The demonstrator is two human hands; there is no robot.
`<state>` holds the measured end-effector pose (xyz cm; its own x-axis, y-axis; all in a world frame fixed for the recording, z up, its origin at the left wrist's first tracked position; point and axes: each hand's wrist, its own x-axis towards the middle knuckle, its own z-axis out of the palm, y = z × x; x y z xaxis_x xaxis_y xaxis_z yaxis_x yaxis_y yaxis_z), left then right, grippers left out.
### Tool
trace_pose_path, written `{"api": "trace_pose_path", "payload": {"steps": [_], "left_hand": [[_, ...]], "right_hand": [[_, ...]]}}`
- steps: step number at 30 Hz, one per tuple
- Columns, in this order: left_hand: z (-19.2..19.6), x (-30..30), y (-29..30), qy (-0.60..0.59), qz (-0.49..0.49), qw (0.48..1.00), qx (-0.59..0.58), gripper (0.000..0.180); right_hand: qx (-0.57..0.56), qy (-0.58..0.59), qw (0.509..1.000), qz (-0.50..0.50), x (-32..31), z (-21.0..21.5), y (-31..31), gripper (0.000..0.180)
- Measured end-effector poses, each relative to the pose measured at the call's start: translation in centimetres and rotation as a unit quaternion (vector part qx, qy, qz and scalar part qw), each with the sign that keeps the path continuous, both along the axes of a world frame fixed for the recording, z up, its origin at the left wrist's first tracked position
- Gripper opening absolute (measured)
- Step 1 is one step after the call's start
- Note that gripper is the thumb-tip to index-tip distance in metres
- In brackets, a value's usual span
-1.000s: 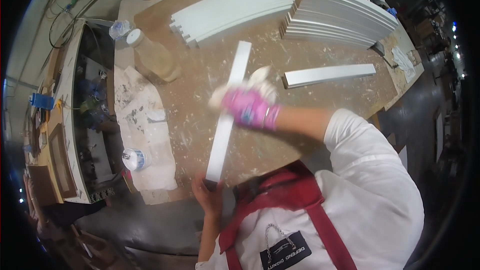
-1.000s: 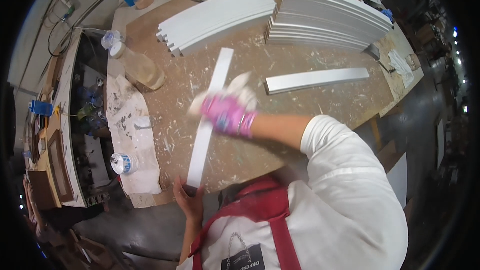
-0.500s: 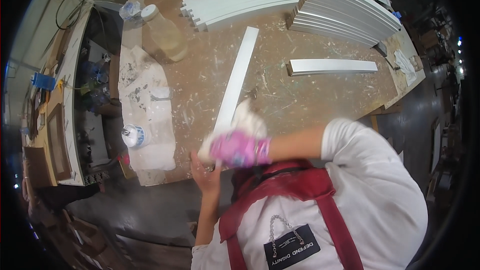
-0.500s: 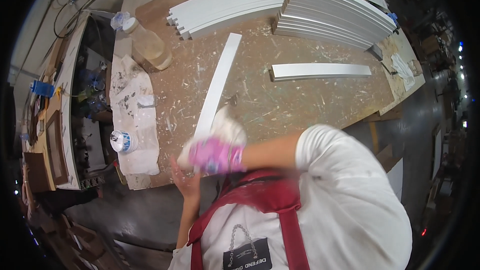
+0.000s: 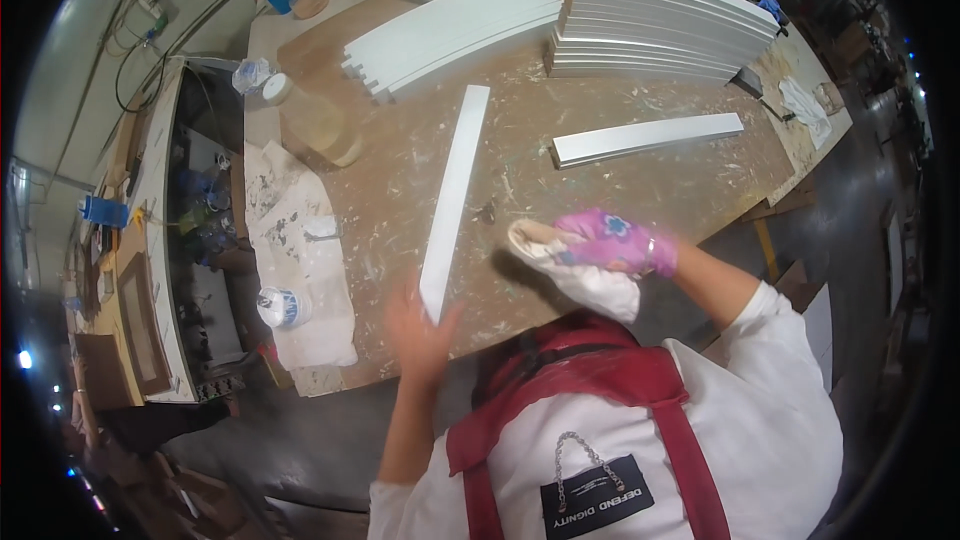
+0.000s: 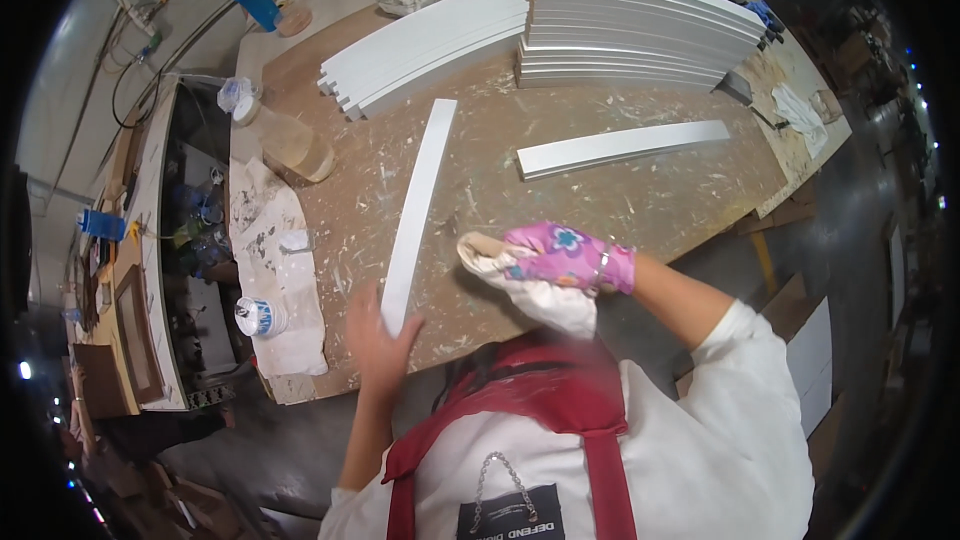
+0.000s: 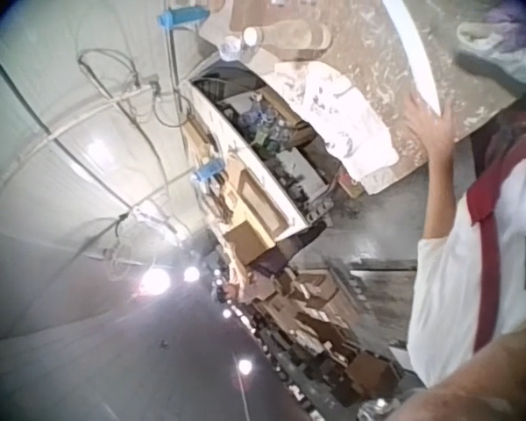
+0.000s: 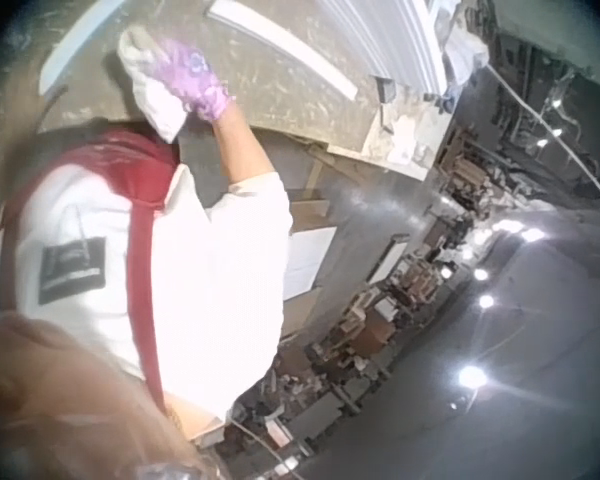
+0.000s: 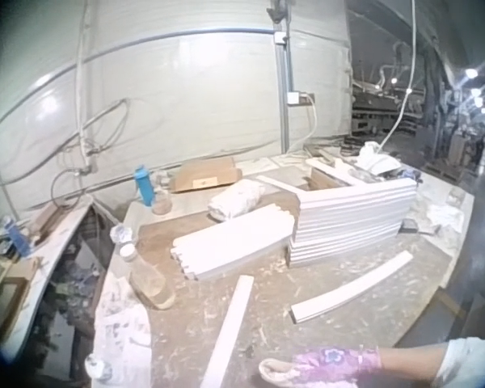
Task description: The person wipes white wooden slats using a cloth dampened with liquid from a plastic bottle, handling them one at a time and stacking them after cleaning.
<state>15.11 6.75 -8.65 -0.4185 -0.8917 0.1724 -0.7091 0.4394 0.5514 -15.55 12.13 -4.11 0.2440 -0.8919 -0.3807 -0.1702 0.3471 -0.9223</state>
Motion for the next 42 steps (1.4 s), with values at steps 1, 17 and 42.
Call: {"api": "trace_pose_path", "payload": {"steps": [1, 17, 42], "left_hand": [[0.6, -2.1, -1.5, -0.021, -0.008, 1.000, 0.004, 0.076], [2.5, -12.0, -16.0, -0.079, -0.085, 0.976, 0.186, 0.030], [-4.7, -25.7, -8.9, 0.082, -0.234, 0.946, 0.209, 0.074]], "right_hand": [[-0.008, -0.023, 1.000, -0.016, -1.0, -0.9, 1.5, 0.027], [0.023, -0.146, 0.919, -0.366, -14.9, -2.5, 12.5, 0.023], [-0.097, 0.069, 0.856, -0.502, -18.4, 0.2, 10.6, 0.035]]}}
